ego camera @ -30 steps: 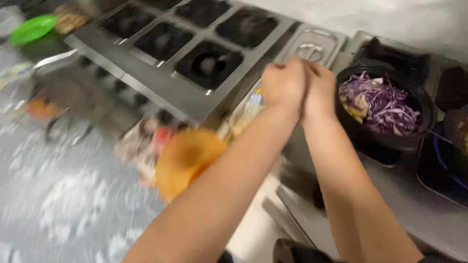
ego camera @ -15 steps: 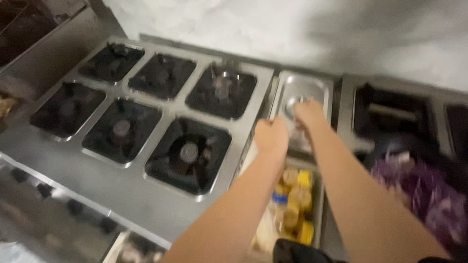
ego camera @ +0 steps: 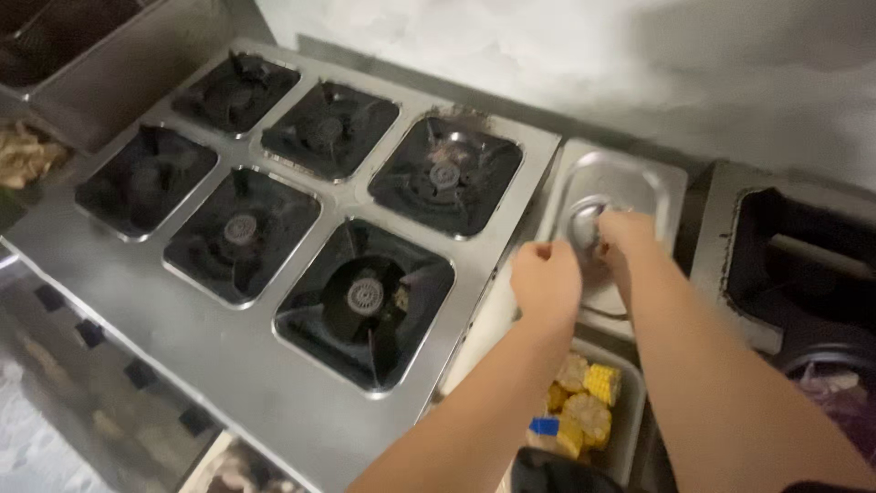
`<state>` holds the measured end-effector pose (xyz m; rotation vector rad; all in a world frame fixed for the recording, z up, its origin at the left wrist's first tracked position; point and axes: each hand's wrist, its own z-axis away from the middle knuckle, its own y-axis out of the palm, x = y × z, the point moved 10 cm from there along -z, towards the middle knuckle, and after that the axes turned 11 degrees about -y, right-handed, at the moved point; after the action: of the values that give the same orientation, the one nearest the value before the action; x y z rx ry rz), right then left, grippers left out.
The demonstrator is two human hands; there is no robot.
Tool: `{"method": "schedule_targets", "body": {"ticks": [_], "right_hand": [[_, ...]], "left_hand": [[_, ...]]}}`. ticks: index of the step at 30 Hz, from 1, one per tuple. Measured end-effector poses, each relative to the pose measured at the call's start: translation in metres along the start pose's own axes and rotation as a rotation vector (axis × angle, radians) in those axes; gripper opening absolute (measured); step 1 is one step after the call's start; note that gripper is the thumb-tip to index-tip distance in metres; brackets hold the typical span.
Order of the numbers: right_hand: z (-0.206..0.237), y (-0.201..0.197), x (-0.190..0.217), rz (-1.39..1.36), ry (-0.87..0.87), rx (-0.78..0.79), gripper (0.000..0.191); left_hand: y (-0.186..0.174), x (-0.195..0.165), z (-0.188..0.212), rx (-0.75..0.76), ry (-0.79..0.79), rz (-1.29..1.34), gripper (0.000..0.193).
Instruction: The person assembles a dish in a small pot on a gas stove. They add kimchi, sauce, sliced meat, meatballs, corn, enoki mushrooms, and shredded purple cabbage to the pot using tongs and their hands.
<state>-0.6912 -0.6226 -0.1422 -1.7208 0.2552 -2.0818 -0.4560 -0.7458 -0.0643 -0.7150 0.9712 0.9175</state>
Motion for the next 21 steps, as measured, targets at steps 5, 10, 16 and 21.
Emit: {"method": "schedule_targets", "body": {"ticks": [5, 10, 16, 21], "right_hand": [[0.017, -0.048, 0.05, 0.246, -0.277, -0.183, 0.027], [0.068, -0.044, 0.144, 0.149, -0.566, -0.165, 0.038], [0.185, 0.091, 0.208, 0.312, -0.913, 0.307, 0.034], [0.255, 0.161, 0.2, 0.335, -1.034, 0.478, 0.039]], "left_hand": [[-0.009, -0.035, 0.032, 0.082, 0.123, 0.129, 0.026], [-0.045, -0.078, 0.055, 0.202, 0.199, 0.313, 0.025], [-0.158, -0.089, 0.05, -0.094, 0.296, 0.373, 0.022], [-0.222, -0.066, 0.038, -0.212, 0.112, 0.277, 0.022]]}}
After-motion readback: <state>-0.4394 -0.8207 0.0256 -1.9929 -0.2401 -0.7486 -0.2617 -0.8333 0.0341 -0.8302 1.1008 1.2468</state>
